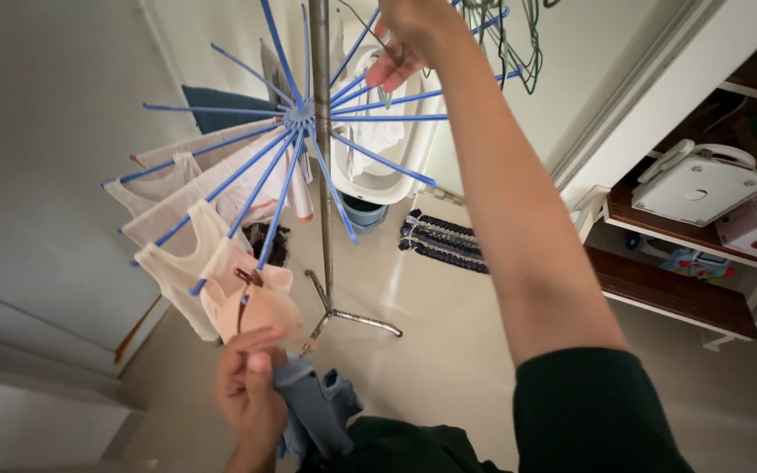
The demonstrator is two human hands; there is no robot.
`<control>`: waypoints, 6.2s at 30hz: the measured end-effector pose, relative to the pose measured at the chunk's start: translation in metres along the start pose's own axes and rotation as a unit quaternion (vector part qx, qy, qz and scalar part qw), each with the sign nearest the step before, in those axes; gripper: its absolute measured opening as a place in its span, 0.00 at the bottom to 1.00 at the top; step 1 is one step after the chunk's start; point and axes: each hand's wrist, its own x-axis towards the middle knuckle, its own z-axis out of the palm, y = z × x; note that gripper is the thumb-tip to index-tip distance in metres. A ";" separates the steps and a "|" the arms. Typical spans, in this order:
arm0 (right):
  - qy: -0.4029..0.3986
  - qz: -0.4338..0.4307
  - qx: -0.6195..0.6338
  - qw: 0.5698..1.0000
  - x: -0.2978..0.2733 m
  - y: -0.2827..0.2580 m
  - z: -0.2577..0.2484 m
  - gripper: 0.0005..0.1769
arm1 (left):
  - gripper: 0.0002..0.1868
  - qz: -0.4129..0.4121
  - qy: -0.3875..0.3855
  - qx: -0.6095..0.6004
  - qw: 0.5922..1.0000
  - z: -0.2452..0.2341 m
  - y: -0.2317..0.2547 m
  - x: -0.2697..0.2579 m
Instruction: Taking dry clothes off a circular rack and folding them into a laundry basket.
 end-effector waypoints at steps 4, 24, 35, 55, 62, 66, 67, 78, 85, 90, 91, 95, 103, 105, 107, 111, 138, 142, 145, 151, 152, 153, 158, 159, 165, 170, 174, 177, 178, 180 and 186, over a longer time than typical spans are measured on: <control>-0.085 -0.081 -0.063 0.991 0.010 0.035 -0.030 0.26 | 0.16 -0.017 0.074 0.027 0.997 0.020 0.010 -0.004; -0.501 -0.305 -0.066 0.807 -0.199 0.460 0.216 0.18 | 0.13 0.089 0.155 0.472 0.863 0.177 0.155 -0.144; -0.259 -0.518 0.040 0.814 -0.268 0.266 0.050 0.16 | 0.12 -0.077 0.147 0.810 0.562 0.164 0.188 -0.373; -0.706 -0.596 0.265 0.275 -0.648 0.230 -0.037 0.14 | 0.13 0.242 0.327 0.616 0.674 0.399 0.232 -0.548; -0.797 -0.502 0.285 0.178 -0.726 0.268 -0.043 0.16 | 0.15 0.207 0.484 0.587 0.615 0.478 0.249 -0.610; -0.767 -0.562 0.274 0.145 -0.763 0.269 -0.064 0.14 | 0.18 0.081 0.509 0.497 0.698 0.535 0.266 -0.646; -0.753 -0.579 0.276 0.142 -0.772 0.269 -0.072 0.14 | 0.21 0.045 0.517 0.464 0.718 0.551 0.268 -0.650; -0.816 -0.517 0.254 -0.047 -0.846 0.289 -0.104 0.14 | 0.16 -0.140 0.675 0.299 0.659 0.622 0.224 -0.730; -0.773 -0.548 0.297 -0.122 -0.869 0.297 -0.107 0.18 | 0.40 -0.170 0.627 0.397 0.649 0.632 0.205 -0.739; -0.764 -0.556 0.308 -0.108 -0.870 0.296 -0.092 0.19 | 0.33 -0.177 0.671 0.463 0.551 0.601 0.171 -0.757; -0.769 -0.550 0.309 -0.102 -0.870 0.296 -0.088 0.19 | 0.28 -0.156 0.686 0.485 0.519 0.598 0.170 -0.757; -0.806 -0.506 0.291 -0.103 -0.868 0.282 -0.079 0.17 | 0.20 -0.128 0.720 0.448 0.515 0.594 0.202 -0.739; -0.842 -0.473 0.207 -0.158 -0.861 0.271 -0.059 0.16 | 0.30 0.010 0.618 0.106 0.779 0.603 0.249 -0.745; -0.851 -0.467 0.181 -0.157 -0.859 0.277 -0.056 0.16 | 0.29 -0.065 0.630 0.265 0.727 0.615 0.257 -0.728; -0.859 -0.463 0.159 -0.151 -0.859 0.281 -0.059 0.15 | 0.29 -0.144 0.616 0.416 0.653 0.620 0.254 -0.724; -0.817 -0.542 0.167 -0.107 -0.866 0.278 -0.077 0.17 | 0.14 -0.209 0.620 0.602 0.458 0.630 0.246 -0.735; -0.746 -0.610 0.266 -0.005 -0.912 0.288 -0.106 0.25 | 0.12 -0.225 0.683 0.583 0.378 0.644 0.229 -0.746; -0.697 -0.683 0.058 -0.211 -0.917 0.296 -0.077 0.23 | 0.09 -0.330 0.668 0.509 0.432 0.681 0.263 -0.738; -0.790 -0.437 0.143 -0.406 -0.908 0.271 -0.092 0.09 | 0.14 -0.443 0.616 0.406 0.510 0.707 0.271 -0.733; -0.857 -0.281 -0.202 -0.382 -0.860 0.340 -0.053 0.22 | 0.29 0.003 0.630 0.079 0.773 0.708 0.275 -0.722; -0.886 -0.202 -0.231 -0.348 -0.843 0.371 -0.044 0.24 | 0.29 0.009 0.632 0.072 0.772 0.695 0.226 -0.754; -0.907 -0.122 -0.259 -0.309 -0.824 0.401 -0.039 0.27 | 0.29 0.129 0.688 0.028 0.714 0.688 0.172 -0.775; -0.906 0.245 -0.330 -0.098 -0.813 0.525 0.006 0.45 | 0.38 0.061 0.827 0.137 0.542 0.671 -0.010 -0.880; -0.882 0.322 -0.341 -0.044 -0.806 0.550 0.014 0.50 | 0.42 0.148 0.789 0.016 0.596 0.676 -0.017 -0.879; -0.902 0.203 -0.375 0.066 -0.826 0.588 0.043 0.42 | 0.46 0.357 0.651 -0.304 0.597 0.712 -0.087 -0.884; -0.880 0.187 -0.437 -0.007 -0.829 0.597 0.054 0.45 | 0.40 0.049 0.826 -0.271 0.492 0.703 -0.014 -0.883; -0.909 0.011 -0.369 -0.194 -0.863 0.530 0.002 0.48 | 0.39 -0.122 0.811 -0.175 0.544 0.710 0.044 -0.873; -0.932 0.086 -0.295 -0.193 -0.877 0.488 -0.004 0.49 | 0.42 0.017 0.798 -0.168 0.579 0.730 0.047 -0.880; -0.919 0.208 -0.276 -0.191 -0.885 0.476 0.004 0.50 | 0.44 0.160 0.768 -0.148 0.602 0.734 0.050 -0.885; -0.897 0.134 -0.384 -0.174 -0.868 0.567 0.084 0.52 | 0.49 0.195 0.724 -0.208 0.628 0.720 0.004 -0.884; -0.863 -0.182 -0.468 -0.063 -0.802 0.615 0.096 0.49 | 0.71 0.319 0.497 -0.404 0.699 0.709 -0.118 -0.853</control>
